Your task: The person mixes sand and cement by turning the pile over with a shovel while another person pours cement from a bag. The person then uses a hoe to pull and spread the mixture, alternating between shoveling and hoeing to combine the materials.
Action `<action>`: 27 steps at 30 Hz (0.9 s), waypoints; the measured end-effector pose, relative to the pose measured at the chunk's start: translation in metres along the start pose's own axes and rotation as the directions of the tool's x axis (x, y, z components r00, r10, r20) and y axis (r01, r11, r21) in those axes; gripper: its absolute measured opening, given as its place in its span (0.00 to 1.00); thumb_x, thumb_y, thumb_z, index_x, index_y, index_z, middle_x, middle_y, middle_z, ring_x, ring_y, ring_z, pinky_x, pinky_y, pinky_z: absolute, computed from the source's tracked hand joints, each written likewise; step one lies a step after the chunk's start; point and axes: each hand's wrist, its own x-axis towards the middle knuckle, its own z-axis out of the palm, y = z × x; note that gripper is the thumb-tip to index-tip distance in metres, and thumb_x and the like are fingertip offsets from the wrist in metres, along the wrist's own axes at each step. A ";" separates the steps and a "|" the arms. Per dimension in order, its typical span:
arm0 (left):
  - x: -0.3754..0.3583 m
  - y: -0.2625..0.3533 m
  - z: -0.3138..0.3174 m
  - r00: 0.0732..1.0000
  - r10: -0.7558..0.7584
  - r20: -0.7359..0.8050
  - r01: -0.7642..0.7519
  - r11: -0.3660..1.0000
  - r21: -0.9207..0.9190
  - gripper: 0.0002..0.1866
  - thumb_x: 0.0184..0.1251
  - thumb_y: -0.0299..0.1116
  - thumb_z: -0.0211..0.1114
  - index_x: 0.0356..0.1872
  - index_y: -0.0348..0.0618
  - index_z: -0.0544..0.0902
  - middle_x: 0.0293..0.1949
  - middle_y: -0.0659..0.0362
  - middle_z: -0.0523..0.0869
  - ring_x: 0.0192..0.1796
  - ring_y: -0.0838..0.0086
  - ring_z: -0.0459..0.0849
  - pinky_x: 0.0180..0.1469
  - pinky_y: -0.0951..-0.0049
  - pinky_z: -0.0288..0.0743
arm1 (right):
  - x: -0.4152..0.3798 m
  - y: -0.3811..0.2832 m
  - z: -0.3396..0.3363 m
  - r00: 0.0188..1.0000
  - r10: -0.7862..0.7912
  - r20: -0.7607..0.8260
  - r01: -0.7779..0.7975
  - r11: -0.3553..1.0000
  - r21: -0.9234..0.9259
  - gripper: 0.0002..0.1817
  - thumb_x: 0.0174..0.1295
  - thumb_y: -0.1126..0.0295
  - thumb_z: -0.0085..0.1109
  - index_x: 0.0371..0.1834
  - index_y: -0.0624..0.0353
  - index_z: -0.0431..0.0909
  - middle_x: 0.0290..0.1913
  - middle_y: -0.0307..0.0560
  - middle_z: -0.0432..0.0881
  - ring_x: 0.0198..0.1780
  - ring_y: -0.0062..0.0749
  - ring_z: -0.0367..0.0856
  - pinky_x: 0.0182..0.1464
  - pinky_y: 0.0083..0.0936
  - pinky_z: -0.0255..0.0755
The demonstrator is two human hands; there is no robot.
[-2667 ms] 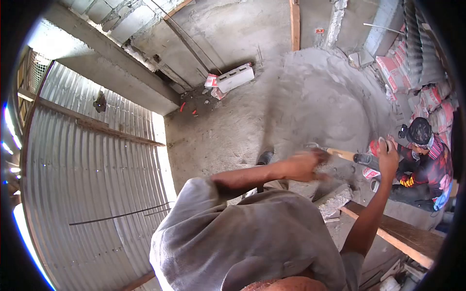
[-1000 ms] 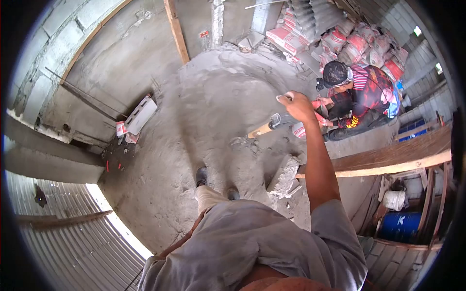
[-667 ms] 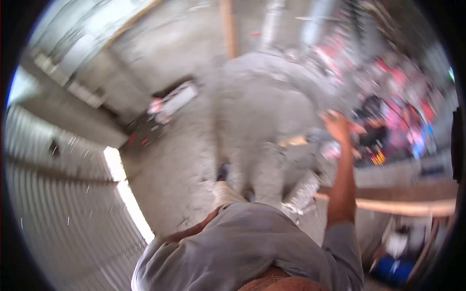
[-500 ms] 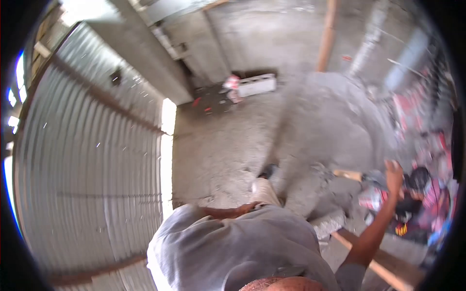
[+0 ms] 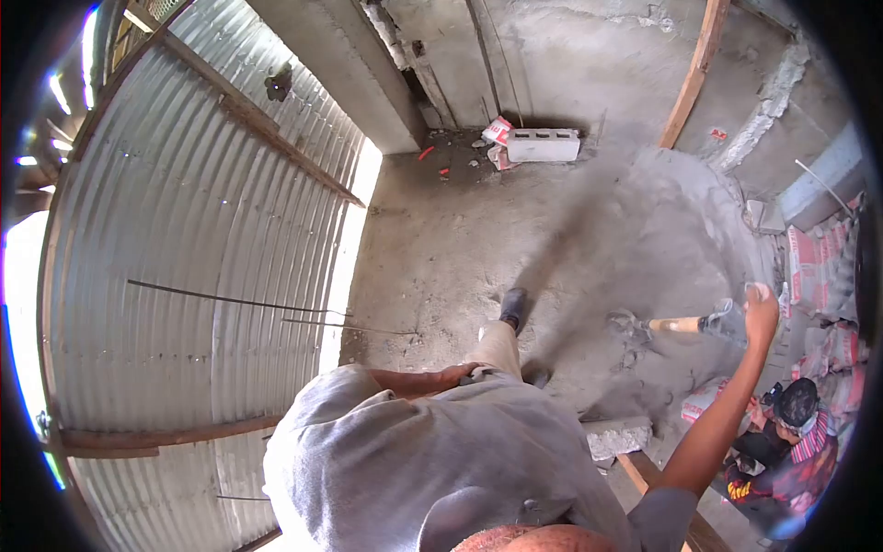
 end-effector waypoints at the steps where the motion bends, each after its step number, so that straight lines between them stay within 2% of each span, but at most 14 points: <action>1: -0.008 -0.006 -0.002 1.000 -0.017 -0.019 0.016 1.000 -0.019 0.26 0.68 0.33 0.52 0.67 0.52 0.62 0.60 0.55 0.73 0.61 0.72 0.72 0.65 0.72 0.62 | 0.007 0.000 0.003 1.000 0.004 0.007 -0.004 1.000 -0.005 0.15 0.61 0.62 0.54 0.38 0.66 0.79 0.25 0.45 0.78 0.23 0.25 0.72 0.29 0.26 0.67; 6: -0.029 -0.027 -0.008 0.996 -0.055 -0.076 0.046 0.992 -0.114 0.25 0.68 0.33 0.52 0.66 0.51 0.62 0.59 0.55 0.73 0.60 0.72 0.72 0.65 0.72 0.63 | 0.013 -0.013 0.015 0.999 -0.032 -0.023 0.031 0.999 -0.030 0.16 0.61 0.61 0.54 0.39 0.66 0.79 0.27 0.48 0.80 0.23 0.26 0.73 0.30 0.26 0.67; 8: -0.027 -0.034 -0.012 0.996 -0.050 -0.077 0.038 0.989 -0.146 0.25 0.68 0.33 0.52 0.66 0.51 0.62 0.59 0.55 0.74 0.60 0.72 0.72 0.64 0.72 0.63 | 0.007 -0.022 0.019 0.999 0.008 -0.052 -0.010 0.999 -0.040 0.17 0.61 0.60 0.53 0.40 0.66 0.79 0.29 0.49 0.82 0.24 0.27 0.75 0.31 0.25 0.68; 12: -0.025 -0.048 -0.022 0.997 -0.027 -0.071 0.012 0.980 -0.198 0.24 0.68 0.33 0.52 0.66 0.51 0.63 0.58 0.55 0.74 0.59 0.72 0.73 0.64 0.72 0.63 | 0.007 -0.011 0.018 0.998 -0.051 -0.046 0.047 0.995 -0.093 0.17 0.60 0.61 0.53 0.38 0.67 0.79 0.30 0.48 0.81 0.25 0.28 0.75 0.32 0.26 0.68; 14: -0.026 -0.058 -0.026 0.997 -0.007 -0.073 -0.010 0.973 -0.233 0.24 0.68 0.34 0.52 0.65 0.51 0.63 0.58 0.55 0.74 0.59 0.72 0.73 0.64 0.72 0.64 | -0.001 -0.025 0.013 0.997 0.071 0.040 -0.061 0.976 -0.207 0.17 0.60 0.61 0.54 0.36 0.68 0.79 0.28 0.48 0.80 0.27 0.30 0.75 0.34 0.28 0.69; 16: -0.032 -0.066 -0.030 0.996 0.001 -0.088 -0.026 0.959 -0.283 0.24 0.68 0.34 0.52 0.65 0.51 0.64 0.58 0.55 0.74 0.59 0.72 0.73 0.63 0.72 0.64 | -0.002 -0.012 0.019 0.994 -0.056 -0.097 0.038 0.982 -0.186 0.18 0.60 0.60 0.54 0.34 0.69 0.79 0.25 0.48 0.79 0.28 0.31 0.75 0.35 0.28 0.69; 17: -0.037 -0.068 -0.034 0.996 0.002 -0.094 -0.031 0.951 -0.307 0.24 0.68 0.34 0.52 0.65 0.51 0.64 0.58 0.55 0.74 0.59 0.72 0.73 0.63 0.72 0.64 | 0.000 -0.012 0.018 0.994 -0.074 -0.082 0.058 0.981 -0.188 0.18 0.60 0.60 0.54 0.34 0.69 0.79 0.25 0.48 0.79 0.28 0.31 0.75 0.35 0.28 0.69; 19: -0.050 -0.078 -0.041 0.993 -0.009 -0.116 -0.033 0.933 -0.357 0.24 0.68 0.34 0.52 0.65 0.51 0.64 0.57 0.55 0.75 0.58 0.72 0.73 0.63 0.72 0.64 | 0.001 -0.014 0.015 1.000 0.014 0.004 -0.013 0.978 -0.208 0.20 0.59 0.59 0.54 0.35 0.71 0.79 0.26 0.51 0.80 0.30 0.34 0.77 0.37 0.30 0.69; 20: -0.056 -0.083 -0.042 0.992 -0.019 -0.124 -0.030 0.924 -0.381 0.24 0.68 0.34 0.52 0.65 0.51 0.64 0.57 0.55 0.75 0.58 0.72 0.73 0.63 0.72 0.64 | 0.003 -0.014 0.016 1.000 0.006 0.016 -0.002 0.978 -0.210 0.20 0.59 0.59 0.54 0.35 0.71 0.79 0.26 0.51 0.80 0.30 0.34 0.77 0.37 0.30 0.69; 22: -0.069 -0.095 -0.048 0.989 -0.040 -0.141 -0.026 0.901 -0.433 0.23 0.68 0.34 0.52 0.64 0.50 0.64 0.57 0.56 0.75 0.58 0.72 0.73 0.63 0.72 0.65 | 0.006 -0.013 0.020 0.997 0.068 -0.034 -0.075 0.946 -0.317 0.22 0.59 0.57 0.54 0.35 0.71 0.80 0.31 0.58 0.83 0.34 0.43 0.80 0.41 0.35 0.69; 23: -0.075 -0.101 -0.049 0.987 -0.051 -0.149 -0.023 0.887 -0.460 0.23 0.68 0.34 0.52 0.64 0.50 0.65 0.57 0.56 0.75 0.58 0.72 0.74 0.62 0.72 0.65 | 0.008 -0.010 0.022 0.998 0.061 -0.028 -0.067 0.946 -0.319 0.22 0.59 0.57 0.54 0.35 0.71 0.80 0.31 0.58 0.83 0.34 0.43 0.80 0.41 0.35 0.69; 25: -0.086 -0.114 -0.053 0.984 -0.070 -0.161 -0.022 0.858 -0.513 0.23 0.68 0.34 0.52 0.64 0.50 0.65 0.57 0.56 0.75 0.58 0.72 0.74 0.62 0.72 0.65 | 0.009 -0.009 0.027 0.995 -0.056 -0.079 0.018 0.909 -0.416 0.24 0.58 0.55 0.53 0.36 0.72 0.81 0.36 0.63 0.83 0.39 0.51 0.80 0.45 0.39 0.69; 27: -0.095 -0.129 -0.057 0.981 -0.090 -0.172 -0.024 0.824 -0.567 0.23 0.68 0.34 0.52 0.64 0.50 0.65 0.56 0.56 0.75 0.57 0.72 0.74 0.62 0.72 0.65 | 0.008 -0.013 0.029 0.998 -0.025 -0.057 -0.001 0.909 -0.418 0.24 0.58 0.55 0.53 0.36 0.72 0.80 0.36 0.64 0.82 0.40 0.52 0.80 0.45 0.39 0.69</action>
